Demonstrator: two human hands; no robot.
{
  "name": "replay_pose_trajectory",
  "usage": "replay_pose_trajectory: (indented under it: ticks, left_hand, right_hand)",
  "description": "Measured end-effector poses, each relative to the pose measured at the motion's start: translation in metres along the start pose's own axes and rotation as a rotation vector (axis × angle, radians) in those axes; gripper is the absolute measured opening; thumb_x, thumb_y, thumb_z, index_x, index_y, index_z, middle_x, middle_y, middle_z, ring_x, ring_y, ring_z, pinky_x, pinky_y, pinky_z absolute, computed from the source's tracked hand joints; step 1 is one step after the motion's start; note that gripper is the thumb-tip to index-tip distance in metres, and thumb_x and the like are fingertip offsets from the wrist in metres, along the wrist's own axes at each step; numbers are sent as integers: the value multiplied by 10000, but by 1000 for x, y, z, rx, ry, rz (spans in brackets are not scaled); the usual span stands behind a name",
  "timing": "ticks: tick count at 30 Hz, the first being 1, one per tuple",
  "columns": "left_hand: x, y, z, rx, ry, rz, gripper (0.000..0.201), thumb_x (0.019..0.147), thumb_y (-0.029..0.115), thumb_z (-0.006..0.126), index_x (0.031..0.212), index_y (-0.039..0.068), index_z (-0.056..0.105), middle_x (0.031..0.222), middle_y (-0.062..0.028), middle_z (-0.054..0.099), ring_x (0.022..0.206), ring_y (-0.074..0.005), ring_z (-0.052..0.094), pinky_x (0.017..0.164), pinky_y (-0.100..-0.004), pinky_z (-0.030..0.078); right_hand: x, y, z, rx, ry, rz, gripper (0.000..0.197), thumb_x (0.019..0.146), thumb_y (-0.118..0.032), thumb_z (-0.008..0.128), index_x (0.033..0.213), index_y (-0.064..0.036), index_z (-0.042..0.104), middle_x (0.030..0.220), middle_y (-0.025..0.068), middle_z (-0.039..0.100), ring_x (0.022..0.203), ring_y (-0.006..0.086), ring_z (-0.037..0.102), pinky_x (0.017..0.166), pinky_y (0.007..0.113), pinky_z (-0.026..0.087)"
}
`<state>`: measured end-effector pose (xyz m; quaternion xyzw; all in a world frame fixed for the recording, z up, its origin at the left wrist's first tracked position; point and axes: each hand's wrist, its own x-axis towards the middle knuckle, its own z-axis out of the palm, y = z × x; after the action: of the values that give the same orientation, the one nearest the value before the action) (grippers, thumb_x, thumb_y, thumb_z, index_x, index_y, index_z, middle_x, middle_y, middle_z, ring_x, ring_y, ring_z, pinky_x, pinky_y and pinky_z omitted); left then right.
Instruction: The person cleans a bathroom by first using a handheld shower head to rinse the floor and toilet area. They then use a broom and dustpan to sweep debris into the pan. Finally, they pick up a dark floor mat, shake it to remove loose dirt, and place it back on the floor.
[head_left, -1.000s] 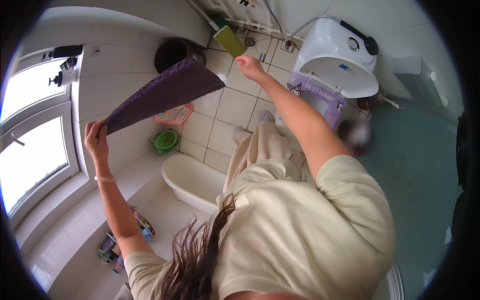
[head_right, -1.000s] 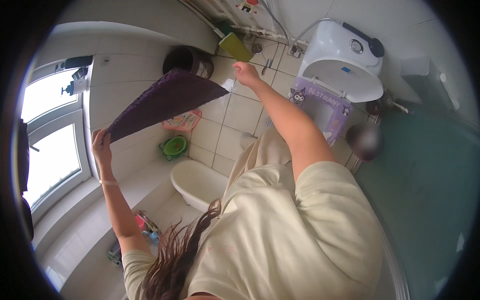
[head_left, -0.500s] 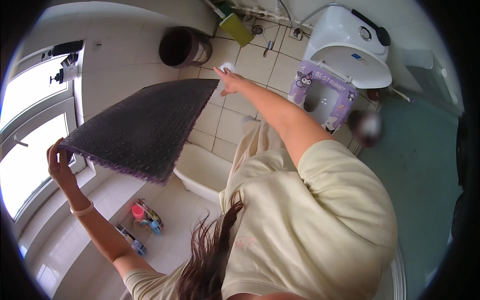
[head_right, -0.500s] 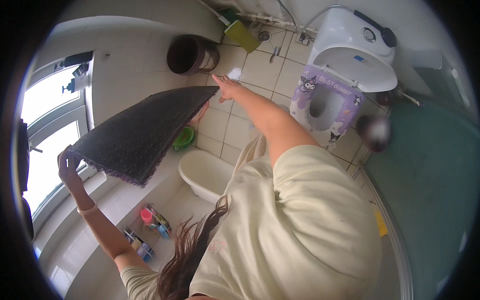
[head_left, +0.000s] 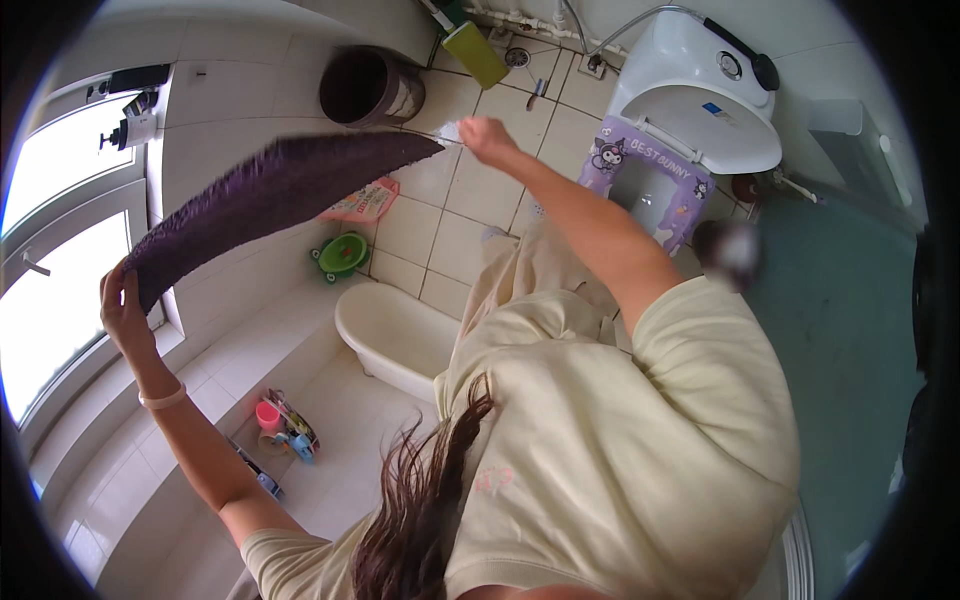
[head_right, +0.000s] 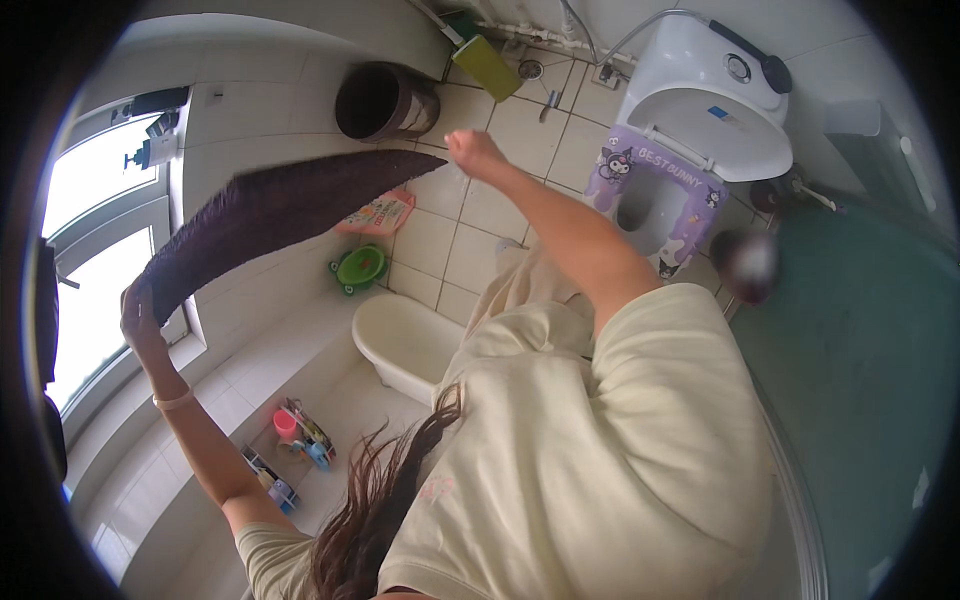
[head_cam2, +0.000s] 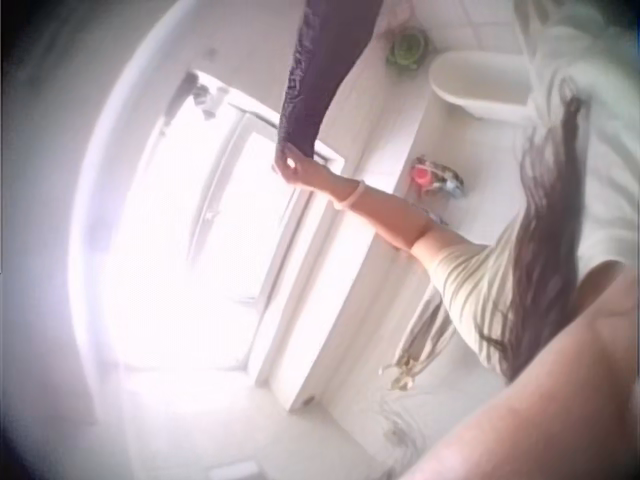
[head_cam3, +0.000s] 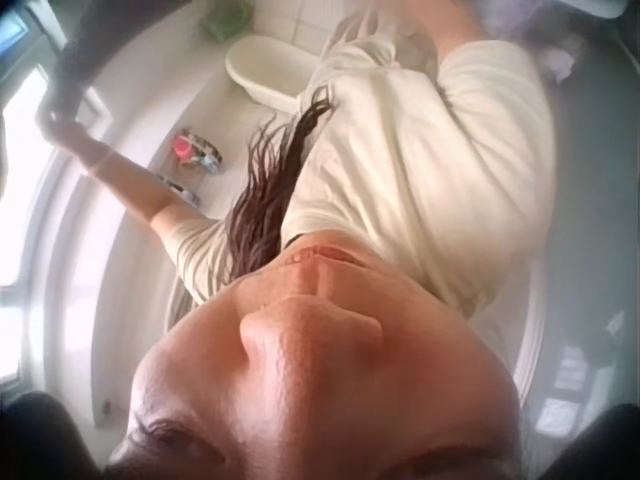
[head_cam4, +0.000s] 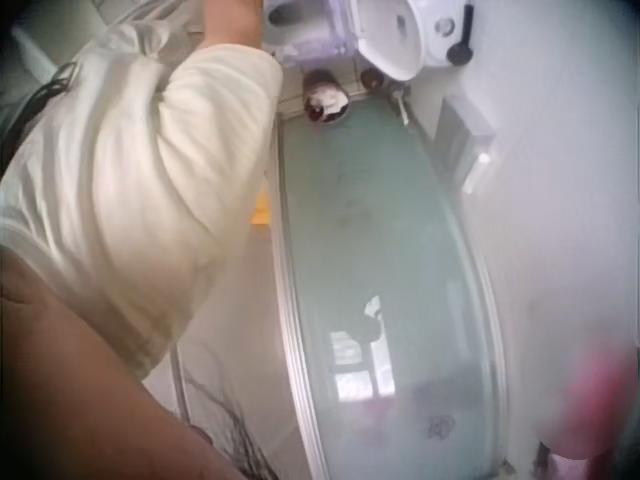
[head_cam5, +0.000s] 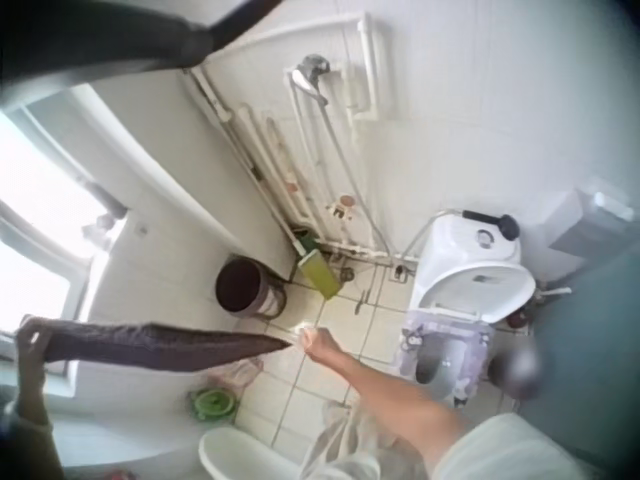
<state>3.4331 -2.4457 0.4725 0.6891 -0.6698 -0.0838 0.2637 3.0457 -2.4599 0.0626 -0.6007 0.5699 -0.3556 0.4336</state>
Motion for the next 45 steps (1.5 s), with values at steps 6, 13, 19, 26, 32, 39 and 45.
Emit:
replay_pose_trajectory:
  ticks: [6,13,19,26,32,39,45]
  left_hand:
    - [-4,-9,5,70,-21,36,161,809,30,548,953,-35,578,864,-17,547,763,-74,501,717,-188,394]
    - [-15,-8,-5,152,9,55,162,804,46,558,939,-39,583,852,-14,534,738,-74,490,708,-192,387]
    - [-19,-1,3,224,12,56,145,787,35,558,917,-9,603,817,-9,532,740,-79,500,693,-200,394]
    - [-25,-14,12,150,6,1,146,778,44,563,909,6,613,784,-8,516,721,-85,481,656,-193,386]
    - [-27,-8,28,203,1,12,145,771,54,571,900,21,625,781,-9,526,708,-92,475,650,-206,384]
    - [-26,-19,24,153,3,5,150,775,48,569,911,9,620,783,-3,523,697,-78,466,656,-193,372]
    - [-18,-28,5,-11,-17,-79,149,790,36,563,924,-7,613,795,20,518,704,-54,457,650,-174,362]
  right_hand:
    - [32,-55,-84,745,153,76,334,892,-333,395,681,-81,451,502,-28,384,408,59,346,373,227,275]
    - [40,-107,-60,552,-103,-78,506,803,-425,541,1111,-41,425,499,-31,365,426,62,328,396,207,265]
    - [49,-171,-61,258,-318,-302,929,639,-386,723,1339,-63,204,511,-41,371,453,48,328,425,205,254]
    - [30,-238,-100,612,-480,-511,613,806,-392,570,1273,-53,363,481,-69,296,427,23,260,390,190,187]
    - [20,-255,-113,895,-738,-254,382,888,-356,436,919,-10,594,460,-43,336,361,31,294,351,183,238]
    - [37,-237,-138,1523,-500,71,377,848,-270,494,542,-154,307,477,-52,262,373,54,214,361,211,174]
    - [58,-154,-215,1626,131,-8,365,825,-248,488,527,-178,290,456,-55,204,358,84,161,395,241,181]
